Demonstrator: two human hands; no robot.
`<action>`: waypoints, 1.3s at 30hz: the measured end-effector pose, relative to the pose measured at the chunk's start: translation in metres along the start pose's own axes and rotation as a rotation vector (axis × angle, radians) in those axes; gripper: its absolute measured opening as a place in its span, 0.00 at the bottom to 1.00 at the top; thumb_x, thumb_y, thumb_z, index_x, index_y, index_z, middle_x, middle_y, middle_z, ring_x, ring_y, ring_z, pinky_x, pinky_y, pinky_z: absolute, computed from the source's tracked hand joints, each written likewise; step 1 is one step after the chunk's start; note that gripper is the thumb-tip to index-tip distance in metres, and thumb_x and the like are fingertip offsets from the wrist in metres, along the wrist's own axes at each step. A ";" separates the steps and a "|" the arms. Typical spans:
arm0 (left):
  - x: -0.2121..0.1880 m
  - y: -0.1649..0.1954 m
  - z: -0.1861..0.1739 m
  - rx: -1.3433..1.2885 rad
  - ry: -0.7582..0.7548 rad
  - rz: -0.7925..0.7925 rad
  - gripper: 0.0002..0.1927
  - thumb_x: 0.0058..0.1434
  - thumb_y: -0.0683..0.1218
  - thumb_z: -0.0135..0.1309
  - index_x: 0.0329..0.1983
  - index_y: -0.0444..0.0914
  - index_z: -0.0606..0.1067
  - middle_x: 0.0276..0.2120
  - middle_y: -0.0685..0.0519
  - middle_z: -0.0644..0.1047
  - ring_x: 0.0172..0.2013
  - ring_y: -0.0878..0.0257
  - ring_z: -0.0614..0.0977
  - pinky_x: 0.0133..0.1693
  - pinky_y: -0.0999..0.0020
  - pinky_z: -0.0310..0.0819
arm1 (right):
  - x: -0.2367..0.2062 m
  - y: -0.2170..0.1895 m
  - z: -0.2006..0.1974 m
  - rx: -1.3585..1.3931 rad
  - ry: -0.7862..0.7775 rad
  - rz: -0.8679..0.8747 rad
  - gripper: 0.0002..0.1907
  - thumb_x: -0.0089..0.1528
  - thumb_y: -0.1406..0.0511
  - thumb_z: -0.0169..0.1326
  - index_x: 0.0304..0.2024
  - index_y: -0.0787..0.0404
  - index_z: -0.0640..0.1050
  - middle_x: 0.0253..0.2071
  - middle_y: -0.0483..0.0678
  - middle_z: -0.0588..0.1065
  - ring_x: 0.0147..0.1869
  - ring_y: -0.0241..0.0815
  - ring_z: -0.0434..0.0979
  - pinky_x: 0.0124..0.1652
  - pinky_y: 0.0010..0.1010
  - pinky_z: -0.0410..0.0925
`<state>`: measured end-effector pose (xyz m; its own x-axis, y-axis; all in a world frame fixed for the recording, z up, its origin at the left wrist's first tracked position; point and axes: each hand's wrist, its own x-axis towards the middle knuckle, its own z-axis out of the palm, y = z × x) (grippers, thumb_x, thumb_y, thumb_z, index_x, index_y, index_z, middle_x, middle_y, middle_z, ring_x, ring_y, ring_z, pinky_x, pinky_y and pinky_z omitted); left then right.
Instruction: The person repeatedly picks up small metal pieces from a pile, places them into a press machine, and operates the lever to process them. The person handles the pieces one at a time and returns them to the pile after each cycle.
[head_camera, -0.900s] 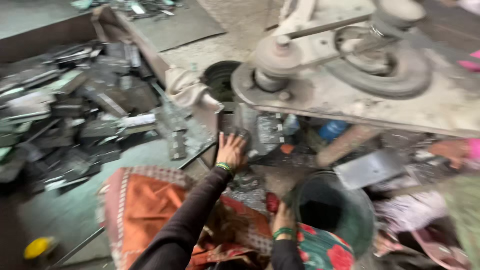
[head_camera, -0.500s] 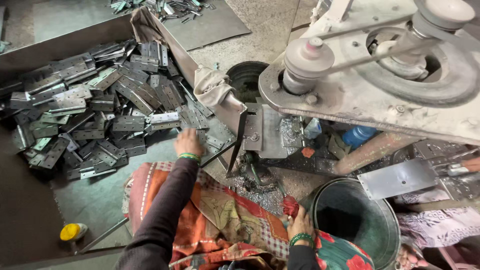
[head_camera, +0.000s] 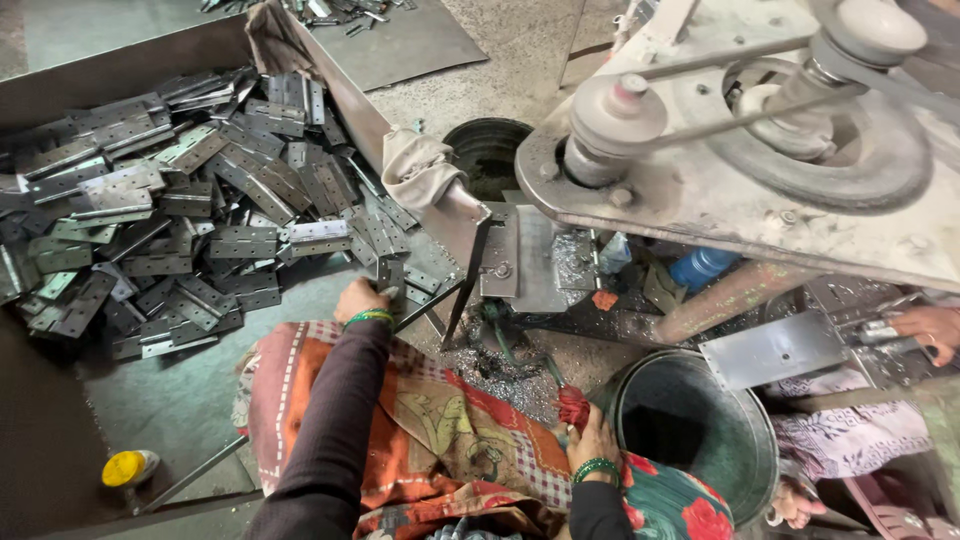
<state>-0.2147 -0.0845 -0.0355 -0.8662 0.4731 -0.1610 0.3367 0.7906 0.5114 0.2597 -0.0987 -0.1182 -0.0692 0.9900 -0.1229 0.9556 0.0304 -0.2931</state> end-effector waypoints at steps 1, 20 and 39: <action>-0.005 0.000 0.000 -0.042 0.029 0.007 0.19 0.51 0.55 0.68 0.45 0.47 0.82 0.45 0.50 0.83 0.51 0.47 0.83 0.52 0.47 0.75 | -0.001 0.002 -0.001 -0.002 0.004 0.000 0.36 0.57 0.59 0.63 0.65 0.49 0.63 0.54 0.59 0.74 0.58 0.62 0.75 0.54 0.50 0.69; -0.162 0.117 0.055 -0.652 0.045 0.856 0.33 0.63 0.29 0.42 0.69 0.45 0.73 0.61 0.48 0.79 0.58 0.58 0.80 0.64 0.49 0.73 | -0.014 0.005 -0.004 0.010 0.018 -0.011 0.35 0.55 0.58 0.64 0.61 0.51 0.64 0.56 0.59 0.72 0.59 0.62 0.74 0.54 0.49 0.70; -0.155 0.146 0.066 0.078 -0.073 0.850 0.29 0.55 0.50 0.59 0.60 0.38 0.72 0.65 0.48 0.70 0.69 0.49 0.64 0.69 0.31 0.29 | 0.001 -0.053 -0.067 -0.213 -0.131 0.053 0.30 0.61 0.52 0.57 0.60 0.53 0.64 0.58 0.57 0.72 0.63 0.60 0.73 0.55 0.52 0.70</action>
<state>-0.0065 -0.0164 0.0082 -0.2833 0.9389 0.1953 0.8875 0.1795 0.4244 0.2285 -0.0902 -0.0389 -0.0403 0.9651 -0.2587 0.9967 0.0206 -0.0783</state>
